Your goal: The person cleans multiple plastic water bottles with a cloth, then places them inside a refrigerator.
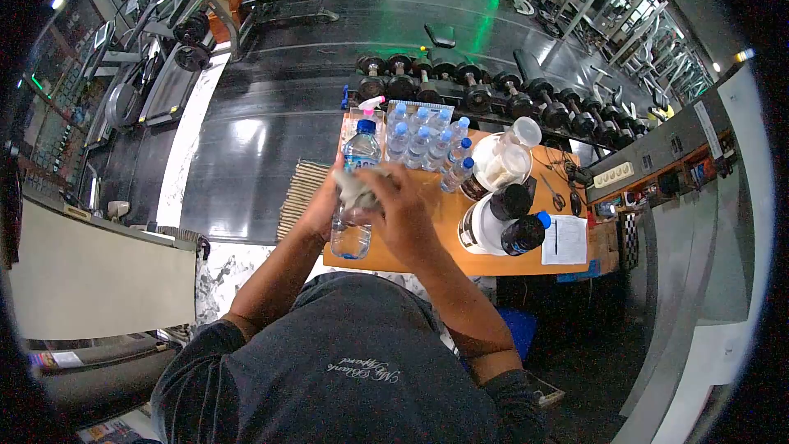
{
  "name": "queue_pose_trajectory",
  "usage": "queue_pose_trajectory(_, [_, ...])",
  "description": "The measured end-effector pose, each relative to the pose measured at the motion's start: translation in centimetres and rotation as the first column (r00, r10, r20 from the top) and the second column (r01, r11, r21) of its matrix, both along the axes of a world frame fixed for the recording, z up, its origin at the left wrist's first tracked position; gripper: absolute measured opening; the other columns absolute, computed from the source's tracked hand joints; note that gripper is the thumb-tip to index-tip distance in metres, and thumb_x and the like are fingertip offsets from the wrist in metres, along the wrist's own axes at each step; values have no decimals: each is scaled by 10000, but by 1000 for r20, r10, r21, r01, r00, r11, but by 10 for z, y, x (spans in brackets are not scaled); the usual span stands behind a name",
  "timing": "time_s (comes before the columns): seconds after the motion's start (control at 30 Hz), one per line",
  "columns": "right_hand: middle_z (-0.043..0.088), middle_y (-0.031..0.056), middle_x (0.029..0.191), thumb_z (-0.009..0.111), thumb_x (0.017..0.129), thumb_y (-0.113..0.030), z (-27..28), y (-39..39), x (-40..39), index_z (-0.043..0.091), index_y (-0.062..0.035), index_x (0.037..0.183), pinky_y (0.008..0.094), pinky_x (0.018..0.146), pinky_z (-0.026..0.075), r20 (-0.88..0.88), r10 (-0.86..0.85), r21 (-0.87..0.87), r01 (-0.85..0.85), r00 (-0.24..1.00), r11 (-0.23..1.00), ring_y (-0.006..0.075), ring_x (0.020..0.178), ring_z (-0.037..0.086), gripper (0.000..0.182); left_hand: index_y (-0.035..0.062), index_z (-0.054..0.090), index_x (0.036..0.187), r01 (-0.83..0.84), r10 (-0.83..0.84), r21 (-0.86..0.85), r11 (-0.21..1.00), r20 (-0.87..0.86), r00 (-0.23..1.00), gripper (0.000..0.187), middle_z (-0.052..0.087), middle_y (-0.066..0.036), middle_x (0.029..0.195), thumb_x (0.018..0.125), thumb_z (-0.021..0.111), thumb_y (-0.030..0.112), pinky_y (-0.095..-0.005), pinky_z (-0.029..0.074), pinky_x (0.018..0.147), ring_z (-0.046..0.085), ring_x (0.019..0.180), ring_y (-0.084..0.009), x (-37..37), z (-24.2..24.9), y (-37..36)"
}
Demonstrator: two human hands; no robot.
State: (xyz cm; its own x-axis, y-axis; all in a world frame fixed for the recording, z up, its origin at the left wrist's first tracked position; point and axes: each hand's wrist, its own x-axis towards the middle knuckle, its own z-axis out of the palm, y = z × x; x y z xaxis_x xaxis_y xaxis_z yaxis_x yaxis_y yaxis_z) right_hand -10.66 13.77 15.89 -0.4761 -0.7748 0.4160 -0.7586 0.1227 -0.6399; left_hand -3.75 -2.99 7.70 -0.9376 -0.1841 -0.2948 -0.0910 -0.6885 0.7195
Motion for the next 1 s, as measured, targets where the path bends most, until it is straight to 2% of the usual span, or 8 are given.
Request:
queue_pose_trajectory(0.1, [544,180,1292,816,764,-18,-3,9,27,609,-136,1379,476,1017,530,-64,183,47,-180,981,983,389,1203,606,659,51,569,1334,-42,47,165,985,-24,999,707,718,-155,1117,1034,451,680,-423,631,818,742,937,-278,-6,-4,-10])
queue_pose_trajectory(0.2, [531,168,1306,801,775,-9,-4,14,31,616,-156,1384,465,1000,552,-1,304,74,-303,953,950,378,1213,604,654,77,566,1346,-31,32,71,997,-23,999,662,717,-168,1114,1047,448,656,-409,627,845,738,957,-279,-3,6,-16])
queue_pose_trajectory(0.4, [548,134,1306,833,754,16,1,6,8,646,-150,1333,452,972,577,107,17,-24,-14,994,1000,364,1207,630,630,55,661,1236,-112,112,51,992,3,994,779,743,-159,1036,1008,403,754,-393,630,812,745,900,-256,-7,19,2])
queue_pose_trajectory(0.5, [523,168,1303,794,771,7,6,14,24,617,-143,1354,481,1016,539,-40,150,69,-147,988,987,393,1250,591,627,46,662,1241,-107,106,103,989,13,994,778,746,-147,1037,1018,393,741,-388,632,794,746,879,-248,-12,0,-8])
queue_pose_trajectory(0.57, [535,163,1297,799,780,-21,0,20,35,625,-147,1339,473,1026,537,28,282,94,-283,959,954,391,1237,599,598,35,656,1218,-38,39,38,999,-22,999,781,736,-142,982,1020,385,740,-372,621,720,738,810,-245,-11,-12,-17])
queue_pose_trajectory(0.63, [539,160,1300,805,786,-42,5,23,41,631,-146,1326,468,1030,536,46,397,110,-399,917,910,387,1224,606,577,25,635,1204,-37,34,63,997,48,998,765,715,-154,904,1018,413,733,-365,598,636,725,746,-261,-1,24,-8])
queue_pose_trajectory(0.8, [624,136,1236,830,771,-34,-5,32,21,627,-87,1318,380,986,533,248,143,-55,-134,958,989,313,1158,648,586,12,609,1210,-39,49,180,983,-51,997,669,711,-186,966,1031,483,644,-393,624,678,734,799,-274,-5,-16,-16])
queue_pose_trajectory(1.0, [671,85,1205,832,843,-76,-40,48,21,581,27,1344,319,989,507,692,19,-150,118,721,982,165,1135,636,570,-2,576,1280,-76,76,47,996,7,997,513,712,-188,1117,1039,581,452,-412,635,783,744,923,-280,5,-11,-8])
